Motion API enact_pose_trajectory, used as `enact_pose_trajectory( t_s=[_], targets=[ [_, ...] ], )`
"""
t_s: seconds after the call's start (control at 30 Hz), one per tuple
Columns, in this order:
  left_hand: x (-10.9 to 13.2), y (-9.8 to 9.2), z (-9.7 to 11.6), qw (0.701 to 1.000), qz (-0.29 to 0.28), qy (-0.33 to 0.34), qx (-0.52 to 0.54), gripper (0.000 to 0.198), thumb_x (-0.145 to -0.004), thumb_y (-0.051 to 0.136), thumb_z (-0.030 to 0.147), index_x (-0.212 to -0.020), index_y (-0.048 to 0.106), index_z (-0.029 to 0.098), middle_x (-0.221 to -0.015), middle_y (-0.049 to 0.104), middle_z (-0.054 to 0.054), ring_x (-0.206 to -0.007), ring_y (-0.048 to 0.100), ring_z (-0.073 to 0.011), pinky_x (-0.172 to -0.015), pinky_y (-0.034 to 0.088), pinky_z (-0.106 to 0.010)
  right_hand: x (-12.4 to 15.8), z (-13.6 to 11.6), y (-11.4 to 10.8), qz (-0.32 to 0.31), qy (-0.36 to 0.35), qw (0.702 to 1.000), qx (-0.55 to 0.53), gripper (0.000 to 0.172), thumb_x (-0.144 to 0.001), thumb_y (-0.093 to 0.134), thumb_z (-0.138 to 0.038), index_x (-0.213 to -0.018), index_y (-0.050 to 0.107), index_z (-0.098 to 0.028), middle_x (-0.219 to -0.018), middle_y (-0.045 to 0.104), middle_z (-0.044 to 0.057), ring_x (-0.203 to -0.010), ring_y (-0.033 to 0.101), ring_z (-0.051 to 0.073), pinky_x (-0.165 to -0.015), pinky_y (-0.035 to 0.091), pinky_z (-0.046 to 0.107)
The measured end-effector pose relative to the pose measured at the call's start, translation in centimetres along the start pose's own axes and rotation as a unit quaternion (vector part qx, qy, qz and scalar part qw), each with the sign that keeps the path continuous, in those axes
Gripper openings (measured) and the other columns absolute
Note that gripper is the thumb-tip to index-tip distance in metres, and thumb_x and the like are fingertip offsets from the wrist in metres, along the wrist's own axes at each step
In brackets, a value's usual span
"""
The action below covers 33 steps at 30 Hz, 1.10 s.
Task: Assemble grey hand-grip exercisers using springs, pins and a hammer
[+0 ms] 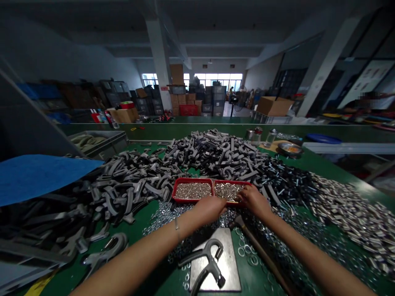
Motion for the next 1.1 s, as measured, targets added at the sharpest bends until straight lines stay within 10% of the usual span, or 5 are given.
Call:
enact_pose_trajectory(
  t_s=[0.23,0.67,0.9,1.1],
  targets=[
    [-9.8,2.3,-1.7,0.998,-0.008,-0.042,-0.044,0.018,-0.096,0.059,0.024,-0.107,0.065,0.012,-0.108,0.069,-0.008,-0.097,0.067,-0.0205,-0.087,0.056,-0.041,-3.8,-0.8,3.3,-0.03,-0.007,0.998,0.047,0.019,-0.094,0.053,-0.02,-0.097,0.071,-0.017,-0.104,0.069,0.014,-0.103,0.059,0.027,-0.085,0.046,0.032],
    [-9.9,4.3,-0.4,0.994,0.032,-0.107,0.004,0.025,-0.094,0.062,0.031,-0.112,0.062,0.013,-0.112,0.065,-0.008,-0.097,0.065,-0.0207,-0.085,0.056,-0.041,-2.7,0.8,2.3,0.036,0.056,0.995,-0.071,0.012,-0.089,0.053,-0.022,-0.092,0.063,-0.017,-0.103,0.067,0.016,-0.106,0.058,0.032,-0.089,0.043,0.041],
    [-6.2,3.2,-0.1,0.97,0.155,-0.108,0.154,0.025,-0.096,0.044,0.009,-0.11,0.064,0.013,-0.116,0.063,-0.014,-0.111,0.059,-0.0242,-0.097,0.046,-0.038,5.0,-3.0,2.0,0.006,0.077,0.952,-0.297,0.025,-0.091,0.049,-0.041,-0.091,0.062,-0.02,-0.085,0.07,0.005,-0.075,0.066,0.022,-0.072,0.053,0.035],
    [3.1,4.6,2.2,0.92,0.182,-0.11,0.328,0.015,-0.094,0.05,0.019,-0.101,0.063,0.017,-0.095,0.071,-0.002,-0.086,0.067,-0.0146,-0.077,0.052,-0.023,11.4,-7.6,6.4,-0.053,0.1,0.906,-0.408,0.031,-0.09,0.053,-0.045,-0.078,0.062,-0.017,-0.07,0.066,0.002,-0.061,0.062,0.017,-0.056,0.05,0.027]
  ],
)
Point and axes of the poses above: each hand's wrist, its own x-axis away from the middle knuckle, its own y-axis out of the palm, z = x × y, the point moved 1 cm from there along -x, towards the middle knuckle
